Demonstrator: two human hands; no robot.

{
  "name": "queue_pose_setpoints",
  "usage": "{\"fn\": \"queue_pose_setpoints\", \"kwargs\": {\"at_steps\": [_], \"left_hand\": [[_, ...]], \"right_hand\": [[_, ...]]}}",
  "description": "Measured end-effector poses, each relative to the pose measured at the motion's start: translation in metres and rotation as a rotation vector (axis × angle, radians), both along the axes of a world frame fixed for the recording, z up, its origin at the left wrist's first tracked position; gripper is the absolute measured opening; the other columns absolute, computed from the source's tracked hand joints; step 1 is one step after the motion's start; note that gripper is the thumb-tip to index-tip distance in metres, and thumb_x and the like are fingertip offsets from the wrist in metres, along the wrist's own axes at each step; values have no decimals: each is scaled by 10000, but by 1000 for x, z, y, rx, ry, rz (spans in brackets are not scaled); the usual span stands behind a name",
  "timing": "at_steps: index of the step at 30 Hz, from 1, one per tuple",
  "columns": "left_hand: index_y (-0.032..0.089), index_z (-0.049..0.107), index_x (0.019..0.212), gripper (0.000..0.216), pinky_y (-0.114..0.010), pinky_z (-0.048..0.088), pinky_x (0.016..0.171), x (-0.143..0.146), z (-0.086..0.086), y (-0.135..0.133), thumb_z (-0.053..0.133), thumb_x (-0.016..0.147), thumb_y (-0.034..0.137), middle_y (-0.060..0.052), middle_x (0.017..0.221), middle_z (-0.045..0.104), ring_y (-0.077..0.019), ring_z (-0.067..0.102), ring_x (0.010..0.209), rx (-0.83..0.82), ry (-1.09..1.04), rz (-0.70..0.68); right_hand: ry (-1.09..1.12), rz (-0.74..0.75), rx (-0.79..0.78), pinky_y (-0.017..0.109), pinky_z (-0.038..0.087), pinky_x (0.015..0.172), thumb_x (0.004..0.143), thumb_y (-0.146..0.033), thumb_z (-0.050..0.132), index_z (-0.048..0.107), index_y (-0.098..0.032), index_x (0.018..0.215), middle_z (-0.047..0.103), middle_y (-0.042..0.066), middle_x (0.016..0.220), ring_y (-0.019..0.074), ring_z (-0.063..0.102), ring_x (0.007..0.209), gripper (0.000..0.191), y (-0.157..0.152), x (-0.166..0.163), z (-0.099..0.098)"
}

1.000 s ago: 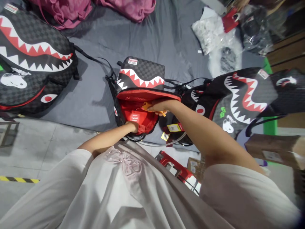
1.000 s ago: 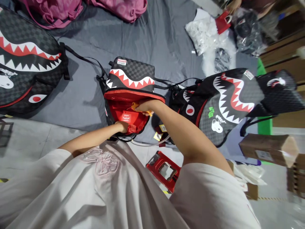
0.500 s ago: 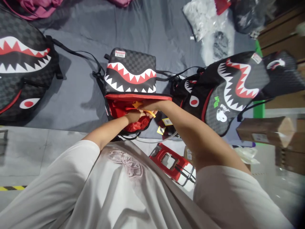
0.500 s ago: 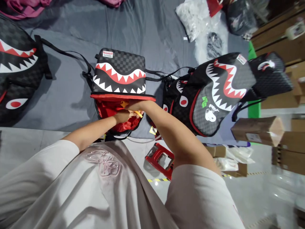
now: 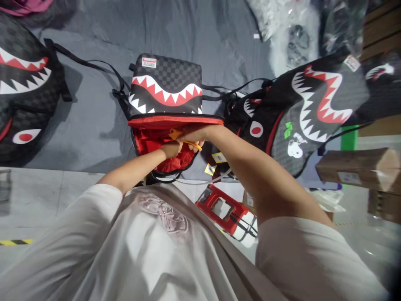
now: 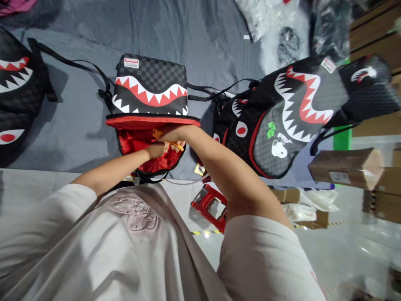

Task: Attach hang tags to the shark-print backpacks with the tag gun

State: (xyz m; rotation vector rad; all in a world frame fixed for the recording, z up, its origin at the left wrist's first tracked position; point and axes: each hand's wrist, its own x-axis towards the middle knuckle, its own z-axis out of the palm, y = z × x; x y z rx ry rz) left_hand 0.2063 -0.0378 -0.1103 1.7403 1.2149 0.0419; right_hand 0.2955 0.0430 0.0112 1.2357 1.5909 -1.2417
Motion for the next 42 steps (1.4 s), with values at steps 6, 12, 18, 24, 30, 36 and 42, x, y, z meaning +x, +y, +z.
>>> {"fn": "queue_pose_setpoints", "kwargs": {"at_steps": [6, 12, 18, 24, 30, 36, 42], "left_hand": [[173, 641, 908, 145, -242, 452, 750, -136, 60, -110, 557, 879, 288, -32, 859, 710, -160, 656, 804, -125, 16, 252], [69, 674, 1034, 399, -470, 457, 877, -228, 97, -242, 558, 893, 423, -280, 1157, 665, -434, 589, 1159, -305, 1055, 259], [205, 670, 1114, 426, -395, 444, 952, -107, 105, -154, 316, 1019, 423, -114, 1093, 728, -276, 653, 1077, 122, 528, 253], [87, 705, 1152, 355, -387, 503, 928, -39, 52, -65, 609, 877, 291, -211, 1160, 713, -316, 670, 1100, -141, 520, 19], [131, 752, 1079, 331, -303, 518, 843, -44, 44, -77, 497, 870, 104, -172, 1103, 743, -267, 697, 1066, -134, 513, -84], [191, 764, 1053, 305, -274, 504, 765, -48, 45, -91, 494, 917, 234, -134, 1055, 758, -246, 713, 1002, -76, 433, -179], [109, 701, 1145, 442, -401, 470, 965, -46, 53, -123, 540, 934, 462, -191, 1085, 731, -311, 676, 1079, 135, 346, -278]], "right_hand": [[9, 23, 15, 305, 569, 590, 962, -419, 529, 628, -134, 1070, 638, 45, 640, 202, 657, 587, 321, 5, 5, 1], [-158, 146, 96, 355, 562, 618, 959, -398, 513, 659, -121, 1005, 637, 76, 642, 250, 677, 626, 316, 9, 5, -1], [-351, 434, 230, 383, 527, 681, 916, -305, 572, 663, -127, 756, 618, 99, 587, 288, 677, 677, 256, 3, 6, 6], [-274, 271, 66, 316, 478, 604, 909, -391, 626, 640, -160, 781, 570, 29, 586, 179, 592, 546, 264, 1, 9, 25], [-164, 231, -88, 256, 394, 600, 993, -426, 506, 636, -109, 903, 558, -12, 653, 76, 513, 498, 354, 3, 18, 38], [-178, 198, -39, 308, 419, 566, 906, -492, 626, 612, -185, 790, 558, 20, 612, 155, 535, 504, 328, -5, 34, 34], [-162, 240, 37, 299, 419, 536, 944, -527, 529, 562, -194, 647, 533, 36, 528, 162, 531, 501, 447, -8, 29, 29]]}}
